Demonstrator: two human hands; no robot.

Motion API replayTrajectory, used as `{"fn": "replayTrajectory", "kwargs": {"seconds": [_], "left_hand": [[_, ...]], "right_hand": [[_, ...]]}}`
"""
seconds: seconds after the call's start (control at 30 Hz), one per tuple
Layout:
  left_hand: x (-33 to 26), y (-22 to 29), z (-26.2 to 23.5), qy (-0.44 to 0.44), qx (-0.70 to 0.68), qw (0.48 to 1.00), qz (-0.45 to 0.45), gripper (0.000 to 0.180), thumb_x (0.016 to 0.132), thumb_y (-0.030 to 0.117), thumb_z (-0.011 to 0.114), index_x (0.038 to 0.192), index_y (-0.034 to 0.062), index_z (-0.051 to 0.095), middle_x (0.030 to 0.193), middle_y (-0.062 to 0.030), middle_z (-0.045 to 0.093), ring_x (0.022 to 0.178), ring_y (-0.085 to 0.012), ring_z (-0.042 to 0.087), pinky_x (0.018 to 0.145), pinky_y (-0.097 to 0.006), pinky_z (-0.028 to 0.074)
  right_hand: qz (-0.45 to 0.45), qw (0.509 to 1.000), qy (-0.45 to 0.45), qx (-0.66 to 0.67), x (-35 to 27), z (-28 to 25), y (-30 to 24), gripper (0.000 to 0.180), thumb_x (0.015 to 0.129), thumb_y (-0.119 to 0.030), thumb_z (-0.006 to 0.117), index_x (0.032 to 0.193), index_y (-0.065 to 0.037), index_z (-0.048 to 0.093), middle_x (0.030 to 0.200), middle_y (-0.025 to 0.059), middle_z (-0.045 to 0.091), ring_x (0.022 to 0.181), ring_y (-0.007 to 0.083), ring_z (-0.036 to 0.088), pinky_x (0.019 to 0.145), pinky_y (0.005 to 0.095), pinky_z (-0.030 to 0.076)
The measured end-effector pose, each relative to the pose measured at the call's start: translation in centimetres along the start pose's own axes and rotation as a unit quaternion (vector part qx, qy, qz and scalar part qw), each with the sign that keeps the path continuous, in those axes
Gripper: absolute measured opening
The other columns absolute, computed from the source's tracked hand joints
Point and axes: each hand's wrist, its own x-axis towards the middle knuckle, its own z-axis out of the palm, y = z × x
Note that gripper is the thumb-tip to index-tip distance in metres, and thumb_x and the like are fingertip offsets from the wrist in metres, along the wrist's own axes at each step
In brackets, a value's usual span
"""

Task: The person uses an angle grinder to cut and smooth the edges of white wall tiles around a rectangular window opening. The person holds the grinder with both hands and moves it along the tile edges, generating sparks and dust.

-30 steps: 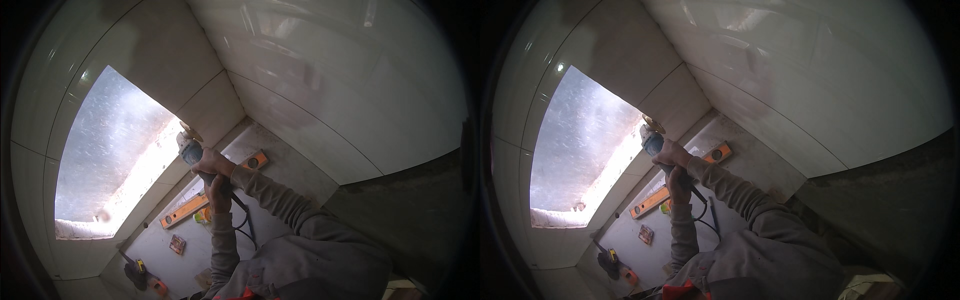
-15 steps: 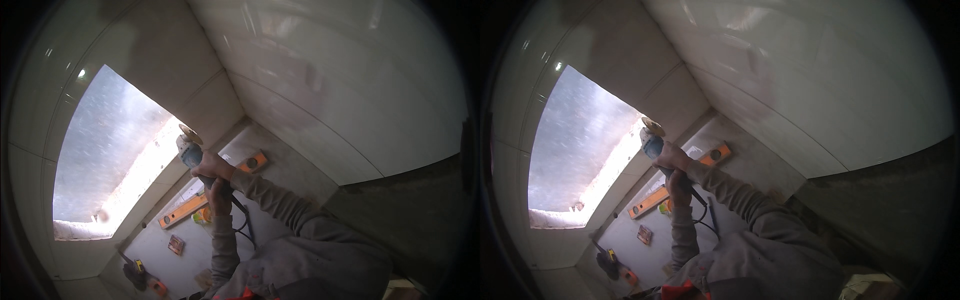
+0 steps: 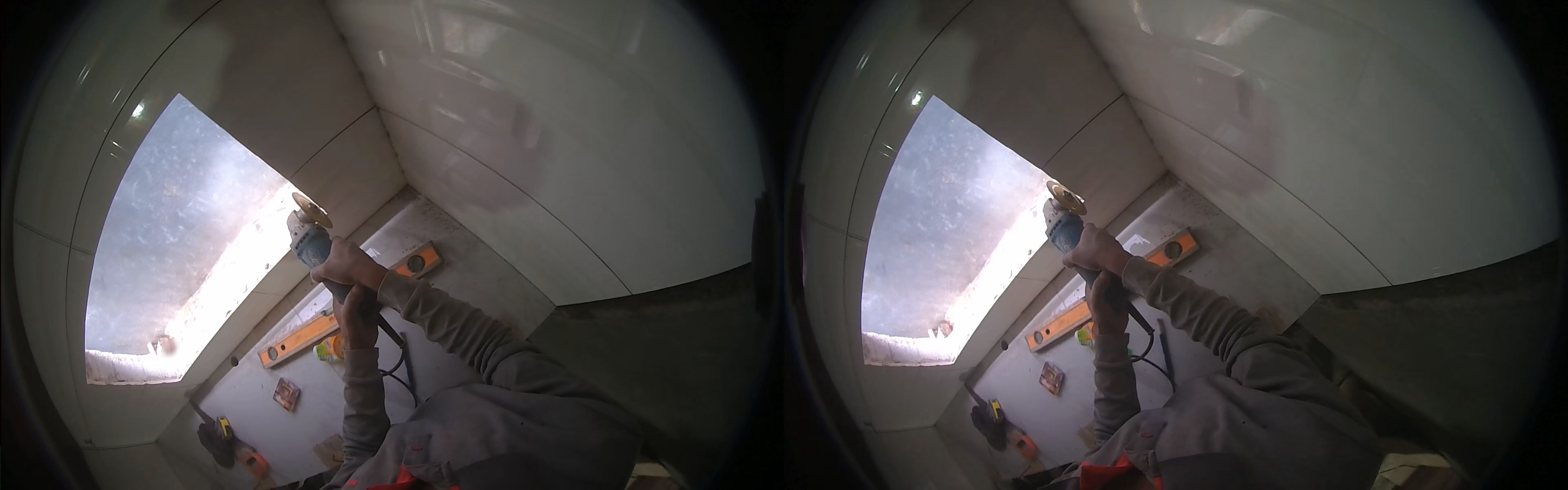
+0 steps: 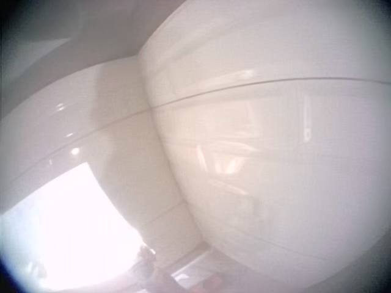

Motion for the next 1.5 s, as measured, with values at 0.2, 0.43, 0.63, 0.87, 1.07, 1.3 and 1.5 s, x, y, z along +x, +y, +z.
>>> {"fn": "replayTrajectory", "kwargs": {"seconds": [0.2, 0.43, 0.63, 0.87, 1.07, 1.3, 1.5], "left_hand": [[0.3, -0.3, 0.7, 0.016, -0.006, 1.000, 0.009, 0.029, 0.091, 0.020, 0.067, 0.112, 0.0061, 0.055, 0.086, 0.0024, 0.058, 0.072, -0.0076, 0.058, 0.063, -0.023, 0.049], [0.8, -0.7, -0.8, -0.008, -0.008, 1.000, -0.004, 0.032, 0.092, 0.022, 0.067, 0.117, 0.0051, 0.056, 0.094, -0.0004, 0.062, 0.083, -0.0117, 0.063, 0.073, -0.029, 0.053], [0.8, -0.7, -0.8, -0.017, -0.011, 1.000, -0.011, 0.033, 0.094, 0.024, 0.066, 0.120, 0.0055, 0.055, 0.100, -0.0013, 0.063, 0.090, -0.0138, 0.064, 0.079, -0.031, 0.054], [0.7, -1.0, -0.8, -0.014, -0.016, 1.000, -0.003, 0.038, 0.094, 0.022, 0.065, 0.125, 0.0032, 0.052, 0.105, -0.0038, 0.064, 0.094, -0.0156, 0.065, 0.081, -0.032, 0.054], [0.0, -1.1, -0.7, -0.002, -0.011, 1.000, 0.001, 0.060, 0.086, 0.024, 0.073, 0.135, 0.0028, 0.044, 0.112, -0.0060, 0.059, 0.096, -0.0167, 0.064, 0.081, -0.032, 0.054], [-0.8, -0.9, -1.0, -0.007, -0.008, 1.000, -0.014, 0.058, 0.086, 0.023, 0.072, 0.134, 0.0035, 0.045, 0.113, -0.0074, 0.060, 0.099, -0.0202, 0.065, 0.084, -0.036, 0.056], [-0.9, -1.0, -1.4, -0.005, -0.009, 0.999, -0.034, 0.056, 0.087, 0.023, 0.071, 0.133, 0.0034, 0.046, 0.113, -0.0075, 0.060, 0.099, -0.0201, 0.065, 0.084, -0.036, 0.056]], "right_hand": [[0.001, 1.000, -0.009, 0.005, 0.3, -0.3, 0.3, 0.077, 0.062, -0.038, 0.083, 0.114, 0.015, 0.060, 0.108, 0.0317, 0.067, 0.101, 0.0381, 0.070, 0.088, 0.0389, 0.056], [0.021, 0.999, -0.038, 0.004, 0.4, -0.6, 0.2, 0.080, 0.063, -0.038, 0.083, 0.118, 0.014, 0.058, 0.112, 0.0304, 0.067, 0.104, 0.0367, 0.069, 0.090, 0.0381, 0.055], [0.020, 0.999, -0.044, -0.004, 0.7, -0.7, 0.2, 0.080, 0.064, -0.038, 0.082, 0.120, 0.013, 0.056, 0.114, 0.0294, 0.067, 0.105, 0.0368, 0.069, 0.093, 0.0375, 0.055], [0.013, 0.999, -0.033, -0.012, 0.9, -0.4, 0.5, 0.071, 0.063, -0.038, 0.083, 0.108, 0.014, 0.064, 0.104, 0.0307, 0.069, 0.098, 0.0371, 0.071, 0.088, 0.0383, 0.056], [0.019, 0.998, -0.067, -0.010, -0.6, -1.0, -0.2, 0.085, 0.065, -0.038, 0.082, 0.126, 0.013, 0.052, 0.120, 0.0300, 0.065, 0.111, 0.0367, 0.067, 0.096, 0.0387, 0.054], [0.015, 0.998, -0.062, -0.008, -1.0, -0.3, 0.5, 0.085, 0.065, -0.037, 0.081, 0.126, 0.014, 0.051, 0.118, 0.0296, 0.065, 0.110, 0.0381, 0.067, 0.094, 0.0386, 0.055], [0.022, 0.996, -0.084, -0.003, -1.6, -1.3, -0.1, 0.085, 0.065, -0.037, 0.081, 0.124, 0.015, 0.051, 0.120, 0.0304, 0.064, 0.113, 0.0388, 0.065, 0.096, 0.0392, 0.053]]}}
